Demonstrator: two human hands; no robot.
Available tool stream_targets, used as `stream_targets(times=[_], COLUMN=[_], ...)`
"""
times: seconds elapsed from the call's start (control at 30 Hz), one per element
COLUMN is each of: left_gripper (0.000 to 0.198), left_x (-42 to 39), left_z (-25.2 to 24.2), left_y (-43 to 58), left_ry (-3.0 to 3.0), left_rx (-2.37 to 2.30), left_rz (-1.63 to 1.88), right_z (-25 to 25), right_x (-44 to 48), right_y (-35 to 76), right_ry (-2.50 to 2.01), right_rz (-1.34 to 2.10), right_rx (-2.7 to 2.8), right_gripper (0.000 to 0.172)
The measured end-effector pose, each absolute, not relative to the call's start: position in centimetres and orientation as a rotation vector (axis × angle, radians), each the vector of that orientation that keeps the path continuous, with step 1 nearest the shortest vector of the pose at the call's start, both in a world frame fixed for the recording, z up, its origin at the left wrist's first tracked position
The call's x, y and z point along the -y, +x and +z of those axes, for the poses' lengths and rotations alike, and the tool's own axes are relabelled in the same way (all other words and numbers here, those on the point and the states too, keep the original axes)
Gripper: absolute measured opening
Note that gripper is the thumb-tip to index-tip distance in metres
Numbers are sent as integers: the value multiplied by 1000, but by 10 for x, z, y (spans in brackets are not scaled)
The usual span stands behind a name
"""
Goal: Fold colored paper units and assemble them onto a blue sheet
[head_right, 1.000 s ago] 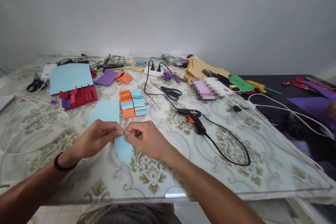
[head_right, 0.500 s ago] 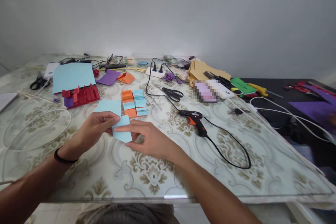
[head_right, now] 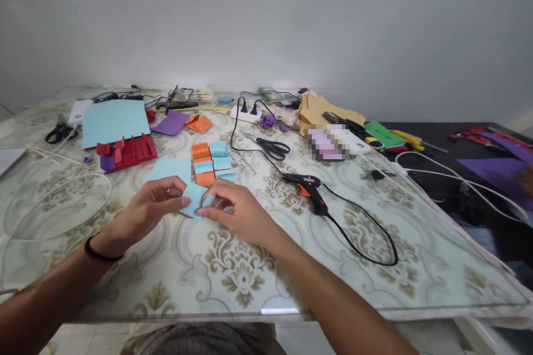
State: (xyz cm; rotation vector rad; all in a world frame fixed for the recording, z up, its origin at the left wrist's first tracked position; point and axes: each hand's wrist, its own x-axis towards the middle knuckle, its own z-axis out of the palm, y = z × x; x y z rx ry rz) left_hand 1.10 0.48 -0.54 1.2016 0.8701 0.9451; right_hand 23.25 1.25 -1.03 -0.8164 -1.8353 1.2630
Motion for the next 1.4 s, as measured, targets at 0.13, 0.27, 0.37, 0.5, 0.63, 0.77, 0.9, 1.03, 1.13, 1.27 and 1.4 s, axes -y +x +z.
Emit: stream_targets(times=[0.13,0.27,0.37,0.5,0.63,0.77,0.9,1.03,1.13,1.27,1.4], left_gripper=[22,32,39,28,28,26,24,21,27,15,11], left_x=[-3,-2,-1,-1,0,0,0,-1,0,4,5], left_z=[-9,-13,-12,-11,-11,-9,-8,-10,-11,-8,-7], left_y=[12,12,11,10,8,11,15,16,14,13,13], left_ry=[1204,1205,1270,1491,1655,1626,1490,1466,1591,1862,1859], left_rx=[-843,-862,-851,-930,-1044,-1033,-983,-987,-994,-1086,-1109], left_rz=[874,842,800,746,698,756,996,999,958,948,1014], right_z=[-17,-20,-20,-18,-15,-12,-10,-8,-5,-4,-4], right_x=[-10,-10,-10,-11,-9,-8,-7,-7,-7,-5,-5], right_y=[233,233,233,233,232,230,230,233,234,234,233], right_ry=[-879,-852,-893,-969,-1012,-970,-984,-1016,-1069,-1067,-1039], right_rz=[1396,1469,1470,1454,1413,1304,1251,1253,1217,1027,913], right_rx=[1683,1662,1668,1704,1797,1732,1750,1799,1904,2030,1933], right_gripper=[38,43,41,39,33,25,16,26,26,22,11])
